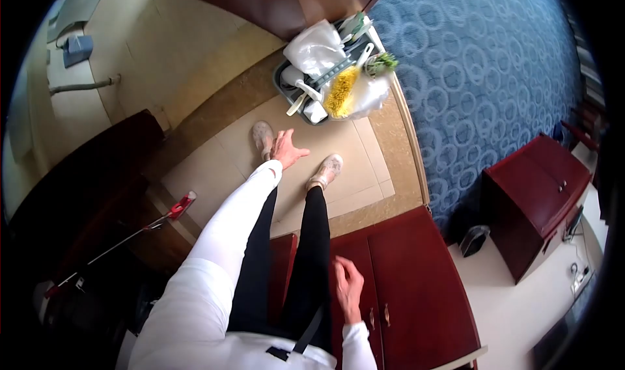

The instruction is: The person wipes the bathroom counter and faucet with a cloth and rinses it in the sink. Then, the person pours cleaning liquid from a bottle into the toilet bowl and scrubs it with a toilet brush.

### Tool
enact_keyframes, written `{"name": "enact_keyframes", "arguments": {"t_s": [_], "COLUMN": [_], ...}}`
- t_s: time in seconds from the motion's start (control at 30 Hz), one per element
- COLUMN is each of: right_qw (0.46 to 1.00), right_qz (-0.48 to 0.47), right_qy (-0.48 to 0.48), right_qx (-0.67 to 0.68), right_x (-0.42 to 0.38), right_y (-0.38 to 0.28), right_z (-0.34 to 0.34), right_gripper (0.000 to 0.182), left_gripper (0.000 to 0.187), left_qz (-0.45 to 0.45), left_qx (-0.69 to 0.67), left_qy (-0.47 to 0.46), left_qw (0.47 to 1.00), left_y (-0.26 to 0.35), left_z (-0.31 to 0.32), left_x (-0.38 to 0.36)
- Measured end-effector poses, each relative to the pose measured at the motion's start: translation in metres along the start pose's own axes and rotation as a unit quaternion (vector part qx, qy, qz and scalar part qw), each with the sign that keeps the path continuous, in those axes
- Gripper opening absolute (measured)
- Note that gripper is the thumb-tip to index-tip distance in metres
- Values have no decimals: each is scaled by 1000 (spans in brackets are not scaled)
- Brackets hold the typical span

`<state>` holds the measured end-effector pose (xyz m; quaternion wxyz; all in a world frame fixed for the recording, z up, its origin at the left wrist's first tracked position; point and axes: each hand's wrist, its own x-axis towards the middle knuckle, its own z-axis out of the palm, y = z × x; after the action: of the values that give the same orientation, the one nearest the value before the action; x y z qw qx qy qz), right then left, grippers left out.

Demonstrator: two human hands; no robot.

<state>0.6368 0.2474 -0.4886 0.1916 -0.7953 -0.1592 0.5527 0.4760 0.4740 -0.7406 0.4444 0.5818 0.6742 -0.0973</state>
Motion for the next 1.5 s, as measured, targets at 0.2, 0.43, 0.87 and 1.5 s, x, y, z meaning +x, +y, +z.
{"name": "enact_keyframes", "arguments": {"t_s": [0.2, 0.43, 0.87, 1.5], "right_qw": [988, 996, 640, 936], "right_qz": [140, -27, -364, -70], "right_qy": [64, 43, 10, -227], "right_qx": [-20, -74, -677, -259], "right_x": [12, 95, 345, 116], "right_y": [64, -17, -179, -313], "right_z": [-14, 11, 149, 145], "right_gripper": [20, 14, 42, 40], "left_gripper": [91, 50, 72, 68], "left_qz": [38, 159, 293, -40], "left_qx": [-56, -145, -264, -443], "left_qy": [70, 200, 196, 357], "left_qw": [995, 956, 898, 821], "left_y": [5, -24, -51, -128], "left_z": [62, 101, -92, -335], "left_x": [71, 117, -73, -239]}}
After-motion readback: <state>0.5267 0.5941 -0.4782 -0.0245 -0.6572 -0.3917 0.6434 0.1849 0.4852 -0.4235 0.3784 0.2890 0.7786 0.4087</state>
